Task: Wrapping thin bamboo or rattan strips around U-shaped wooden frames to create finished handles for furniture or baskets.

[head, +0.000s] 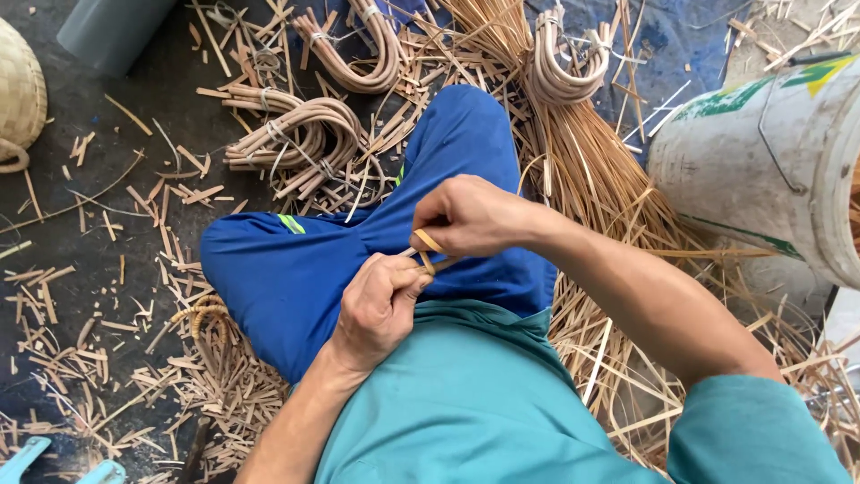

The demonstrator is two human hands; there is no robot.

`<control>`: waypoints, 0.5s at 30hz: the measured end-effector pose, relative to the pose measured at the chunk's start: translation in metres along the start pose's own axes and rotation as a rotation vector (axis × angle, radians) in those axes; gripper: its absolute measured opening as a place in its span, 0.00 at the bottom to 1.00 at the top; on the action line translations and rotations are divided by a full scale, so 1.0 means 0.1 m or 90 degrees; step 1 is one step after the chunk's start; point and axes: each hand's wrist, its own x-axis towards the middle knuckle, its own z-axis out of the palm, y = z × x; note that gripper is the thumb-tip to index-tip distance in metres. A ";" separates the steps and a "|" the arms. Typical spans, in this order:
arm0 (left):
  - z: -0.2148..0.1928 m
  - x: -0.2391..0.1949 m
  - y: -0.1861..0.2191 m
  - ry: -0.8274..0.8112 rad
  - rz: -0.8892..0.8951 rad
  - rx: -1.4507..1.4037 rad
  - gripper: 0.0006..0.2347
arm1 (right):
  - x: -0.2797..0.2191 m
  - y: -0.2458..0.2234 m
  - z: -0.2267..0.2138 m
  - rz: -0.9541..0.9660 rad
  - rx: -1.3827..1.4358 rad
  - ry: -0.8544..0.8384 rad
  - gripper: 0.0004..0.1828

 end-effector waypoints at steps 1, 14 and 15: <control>0.01 0.01 0.00 0.005 0.001 -0.002 0.08 | 0.04 0.00 -0.02 0.043 0.001 -0.038 0.09; -0.04 0.09 -0.02 0.021 -0.079 0.041 0.06 | 0.25 0.13 -0.12 0.096 0.010 -0.141 0.11; -0.05 0.10 -0.01 0.024 -0.079 0.043 0.06 | 0.21 0.16 -0.23 0.094 0.008 -0.144 0.11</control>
